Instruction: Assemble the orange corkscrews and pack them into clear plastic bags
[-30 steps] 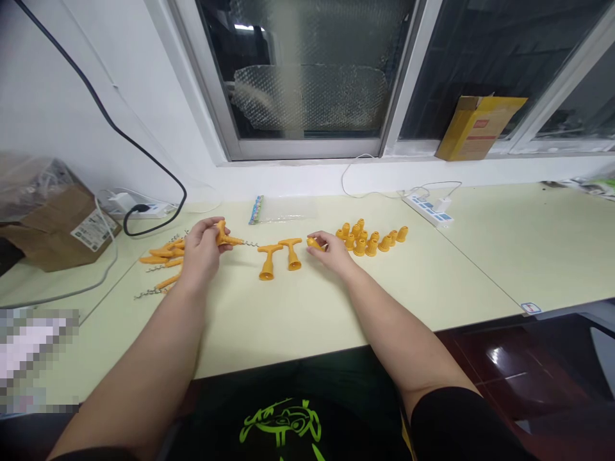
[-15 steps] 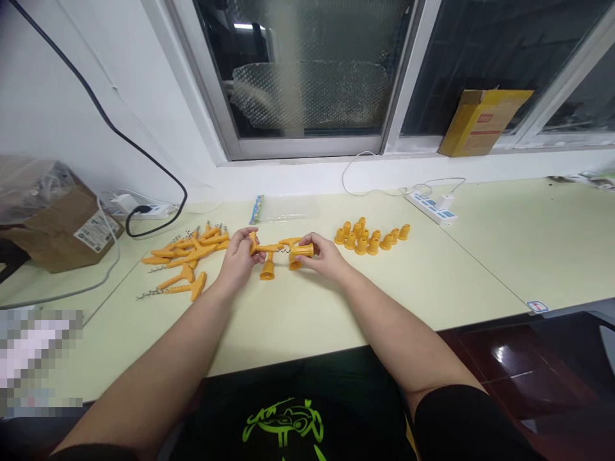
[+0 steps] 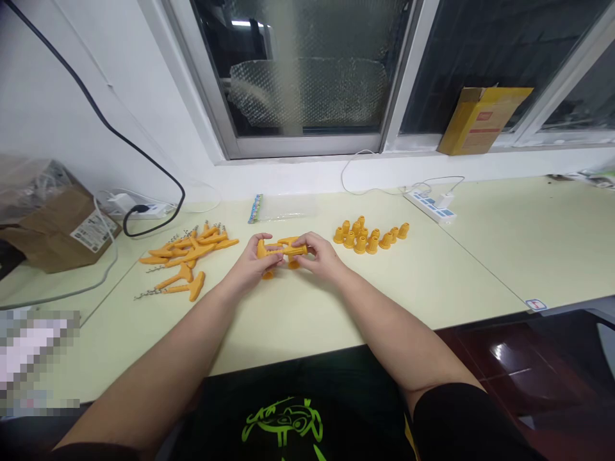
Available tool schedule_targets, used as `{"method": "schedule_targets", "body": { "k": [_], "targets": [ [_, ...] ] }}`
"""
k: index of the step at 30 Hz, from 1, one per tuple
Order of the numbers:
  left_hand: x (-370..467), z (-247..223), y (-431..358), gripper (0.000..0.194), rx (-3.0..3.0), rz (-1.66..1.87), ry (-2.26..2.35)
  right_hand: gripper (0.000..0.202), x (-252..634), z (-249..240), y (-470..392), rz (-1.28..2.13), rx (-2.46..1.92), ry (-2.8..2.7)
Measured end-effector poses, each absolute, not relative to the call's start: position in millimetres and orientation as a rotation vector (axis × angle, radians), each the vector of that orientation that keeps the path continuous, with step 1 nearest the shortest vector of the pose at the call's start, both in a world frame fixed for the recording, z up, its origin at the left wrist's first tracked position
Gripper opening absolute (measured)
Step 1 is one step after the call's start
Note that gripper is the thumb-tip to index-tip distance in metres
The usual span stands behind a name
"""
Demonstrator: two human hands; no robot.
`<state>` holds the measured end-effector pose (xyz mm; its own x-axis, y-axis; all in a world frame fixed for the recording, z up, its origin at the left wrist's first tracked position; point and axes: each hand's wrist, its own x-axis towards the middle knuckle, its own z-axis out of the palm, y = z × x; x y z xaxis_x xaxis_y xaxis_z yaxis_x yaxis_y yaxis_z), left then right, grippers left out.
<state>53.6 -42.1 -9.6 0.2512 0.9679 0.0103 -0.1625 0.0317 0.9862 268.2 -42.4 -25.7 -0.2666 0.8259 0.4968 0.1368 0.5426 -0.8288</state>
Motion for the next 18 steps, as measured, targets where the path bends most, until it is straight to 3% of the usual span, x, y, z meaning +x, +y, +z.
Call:
{"method": "schedule_targets", "body": {
  "k": [6,18],
  "targets": [
    [52.2,-6.1,-45.6,0.069,1.427,1.093,0.839,0.038,270.3,-20.0,-45.7,1.260,-0.929,-1.587],
    [52.0,-3.2,-54.8,0.047,1.835,1.255,0.825,0.039,272.4,0.0,-52.5,1.839,-0.987,-1.288]
  ]
}}
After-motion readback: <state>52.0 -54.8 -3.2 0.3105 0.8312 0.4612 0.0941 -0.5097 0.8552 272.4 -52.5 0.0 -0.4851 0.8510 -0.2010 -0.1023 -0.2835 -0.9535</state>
